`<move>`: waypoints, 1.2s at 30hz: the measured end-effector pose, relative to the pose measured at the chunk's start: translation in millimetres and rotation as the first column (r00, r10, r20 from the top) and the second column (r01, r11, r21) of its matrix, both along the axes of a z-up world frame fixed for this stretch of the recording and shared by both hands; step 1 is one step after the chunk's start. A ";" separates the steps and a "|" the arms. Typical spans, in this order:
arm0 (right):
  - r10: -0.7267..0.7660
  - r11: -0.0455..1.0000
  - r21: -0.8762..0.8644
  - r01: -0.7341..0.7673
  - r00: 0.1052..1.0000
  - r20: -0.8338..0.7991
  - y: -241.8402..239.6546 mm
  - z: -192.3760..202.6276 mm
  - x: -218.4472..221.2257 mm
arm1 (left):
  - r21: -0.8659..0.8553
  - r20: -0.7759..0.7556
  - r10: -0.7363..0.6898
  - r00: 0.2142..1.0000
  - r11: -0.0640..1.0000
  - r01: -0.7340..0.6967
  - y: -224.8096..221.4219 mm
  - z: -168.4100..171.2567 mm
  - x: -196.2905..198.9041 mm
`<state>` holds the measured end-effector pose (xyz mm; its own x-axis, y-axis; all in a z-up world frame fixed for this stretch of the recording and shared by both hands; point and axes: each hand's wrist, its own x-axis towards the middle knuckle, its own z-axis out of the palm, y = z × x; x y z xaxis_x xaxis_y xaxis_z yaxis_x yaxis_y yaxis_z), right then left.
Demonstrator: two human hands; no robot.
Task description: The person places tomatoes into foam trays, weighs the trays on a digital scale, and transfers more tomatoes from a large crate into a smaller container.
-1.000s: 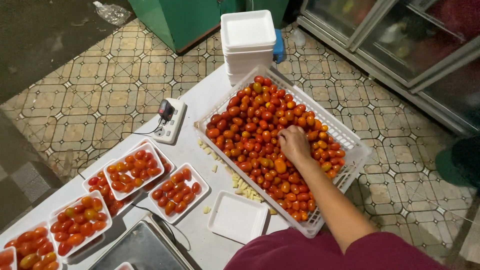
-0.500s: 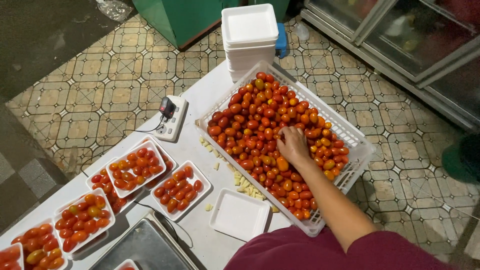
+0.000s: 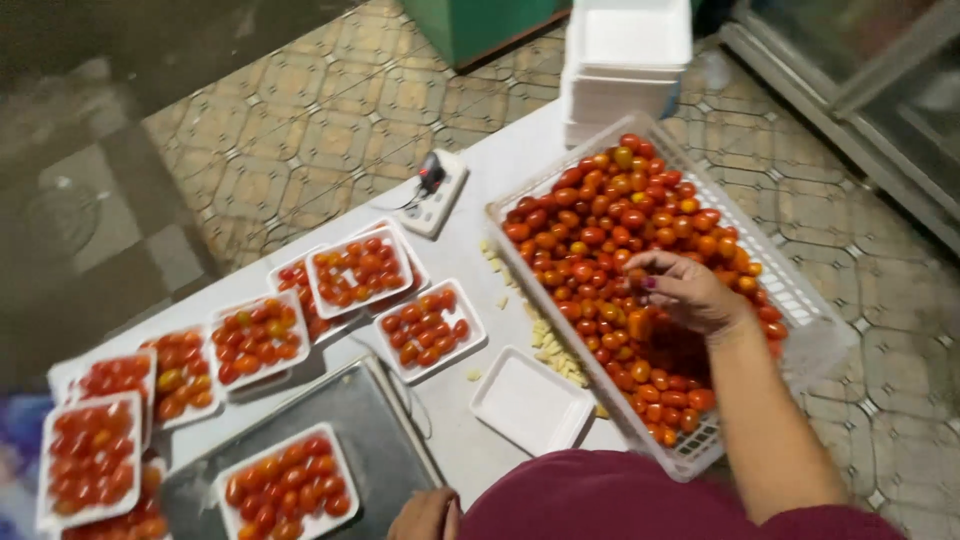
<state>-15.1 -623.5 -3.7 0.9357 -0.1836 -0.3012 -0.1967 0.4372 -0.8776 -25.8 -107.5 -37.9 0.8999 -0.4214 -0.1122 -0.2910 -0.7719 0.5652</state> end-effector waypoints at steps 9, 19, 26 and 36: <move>0.062 0.542 -0.768 -0.341 0.928 -0.368 148.4 83.0 32.7 | -0.235 -0.065 -0.086 0.994 0.970 0.068 1.7 49.0 5.8; 0.712 0.414 -0.673 -0.613 0.678 -0.180 279.1 43.1 21.4 | -0.431 -0.096 0.011 0.995 0.901 -0.052 -7.6 59.0 3.5; 0.727 0.450 -0.513 -0.731 0.633 -0.264 286.4 40.7 22.0 | -0.415 0.035 -0.021 0.999 0.909 0.034 -6.3 58.3 7.2; 0.742 0.460 -0.421 -0.782 0.599 -0.301 287.9 44.5 23.5 | -0.419 0.096 -0.049 0.994 0.904 0.085 -5.1 52.8 8.9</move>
<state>8.4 -335.6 40.7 0.7562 0.4630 -0.4624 -0.3070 -0.3730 -0.8756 -16.9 -112.6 14.9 0.8665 -0.4723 0.1618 -0.3923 -0.4435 0.8059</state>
